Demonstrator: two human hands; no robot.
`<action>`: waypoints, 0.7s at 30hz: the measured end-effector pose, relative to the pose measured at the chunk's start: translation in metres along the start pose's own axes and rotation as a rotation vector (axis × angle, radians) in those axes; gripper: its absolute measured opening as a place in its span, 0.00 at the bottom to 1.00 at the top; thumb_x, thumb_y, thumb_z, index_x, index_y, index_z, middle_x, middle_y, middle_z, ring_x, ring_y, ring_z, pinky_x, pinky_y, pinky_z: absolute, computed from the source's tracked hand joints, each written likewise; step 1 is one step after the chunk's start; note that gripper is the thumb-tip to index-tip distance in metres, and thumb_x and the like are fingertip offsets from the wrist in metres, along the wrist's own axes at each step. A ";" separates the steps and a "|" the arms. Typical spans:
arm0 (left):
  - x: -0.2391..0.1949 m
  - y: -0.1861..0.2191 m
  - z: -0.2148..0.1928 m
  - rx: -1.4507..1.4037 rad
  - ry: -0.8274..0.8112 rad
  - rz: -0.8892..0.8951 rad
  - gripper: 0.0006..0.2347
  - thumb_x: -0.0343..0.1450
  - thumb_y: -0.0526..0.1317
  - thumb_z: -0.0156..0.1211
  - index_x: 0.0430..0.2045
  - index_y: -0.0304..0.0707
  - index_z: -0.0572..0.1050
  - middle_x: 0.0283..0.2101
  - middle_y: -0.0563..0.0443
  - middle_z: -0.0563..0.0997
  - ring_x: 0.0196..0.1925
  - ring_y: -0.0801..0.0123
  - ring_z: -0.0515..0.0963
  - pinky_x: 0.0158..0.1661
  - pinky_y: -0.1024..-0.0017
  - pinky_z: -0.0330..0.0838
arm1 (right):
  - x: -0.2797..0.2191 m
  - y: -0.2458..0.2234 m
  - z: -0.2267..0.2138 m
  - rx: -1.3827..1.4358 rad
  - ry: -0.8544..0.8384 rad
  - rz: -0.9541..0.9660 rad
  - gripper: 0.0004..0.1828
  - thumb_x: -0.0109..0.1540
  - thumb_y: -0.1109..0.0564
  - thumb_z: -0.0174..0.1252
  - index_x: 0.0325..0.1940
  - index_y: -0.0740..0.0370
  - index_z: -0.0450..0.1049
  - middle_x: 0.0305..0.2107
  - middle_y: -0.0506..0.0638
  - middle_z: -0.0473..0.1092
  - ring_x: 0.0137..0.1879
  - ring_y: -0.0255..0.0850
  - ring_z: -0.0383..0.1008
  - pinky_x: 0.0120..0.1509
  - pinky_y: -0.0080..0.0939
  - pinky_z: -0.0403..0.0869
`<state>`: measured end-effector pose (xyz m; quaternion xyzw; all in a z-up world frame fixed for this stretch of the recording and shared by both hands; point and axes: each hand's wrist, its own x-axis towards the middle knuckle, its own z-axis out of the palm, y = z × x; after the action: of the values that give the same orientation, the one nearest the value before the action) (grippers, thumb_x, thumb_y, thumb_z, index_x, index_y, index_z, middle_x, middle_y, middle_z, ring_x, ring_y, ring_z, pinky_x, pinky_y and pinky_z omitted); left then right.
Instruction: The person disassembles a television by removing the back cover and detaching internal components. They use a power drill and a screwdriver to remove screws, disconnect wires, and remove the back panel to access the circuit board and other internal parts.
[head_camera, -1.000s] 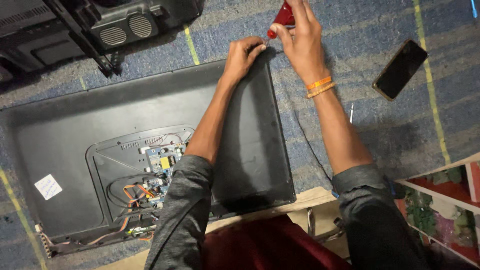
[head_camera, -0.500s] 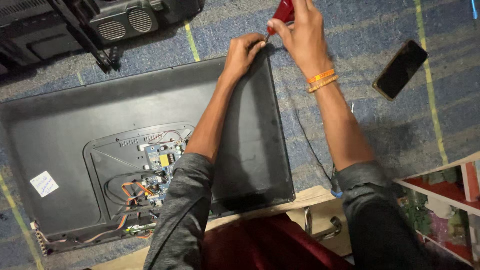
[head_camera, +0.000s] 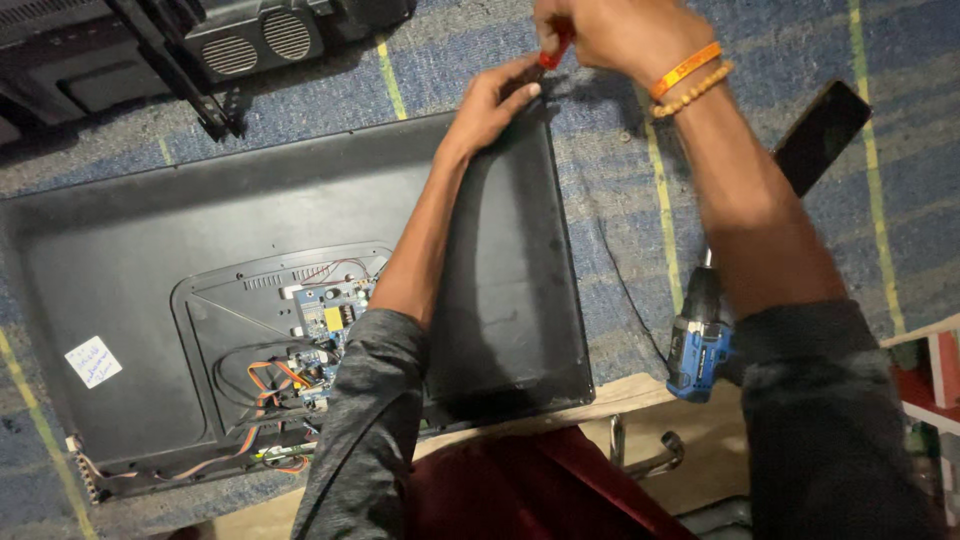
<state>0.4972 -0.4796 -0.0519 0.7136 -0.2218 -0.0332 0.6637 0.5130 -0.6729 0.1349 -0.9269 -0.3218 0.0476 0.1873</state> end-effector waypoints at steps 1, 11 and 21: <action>0.001 0.003 0.001 0.047 -0.001 -0.011 0.13 0.74 0.34 0.62 0.53 0.31 0.75 0.49 0.43 0.85 0.52 0.64 0.83 0.54 0.67 0.74 | 0.002 -0.004 -0.003 -0.050 -0.065 0.030 0.07 0.61 0.67 0.62 0.42 0.62 0.78 0.33 0.53 0.77 0.37 0.46 0.78 0.38 0.47 0.74; 0.015 0.032 0.010 0.213 0.215 0.071 0.12 0.64 0.38 0.73 0.33 0.29 0.79 0.29 0.48 0.80 0.29 0.68 0.77 0.34 0.67 0.73 | -0.011 -0.029 -0.008 -0.255 0.189 0.026 0.26 0.67 0.40 0.69 0.43 0.68 0.76 0.30 0.60 0.75 0.36 0.54 0.77 0.41 0.50 0.75; 0.016 0.029 0.006 0.149 0.067 0.035 0.06 0.69 0.39 0.72 0.33 0.37 0.82 0.31 0.50 0.86 0.34 0.68 0.84 0.39 0.67 0.75 | -0.019 0.011 0.019 0.338 0.299 0.022 0.17 0.65 0.56 0.71 0.49 0.69 0.73 0.39 0.53 0.72 0.43 0.43 0.73 0.46 0.44 0.73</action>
<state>0.5014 -0.4916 -0.0208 0.7577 -0.2137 0.0187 0.6164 0.4998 -0.6866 0.1130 -0.8825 -0.2679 -0.0352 0.3850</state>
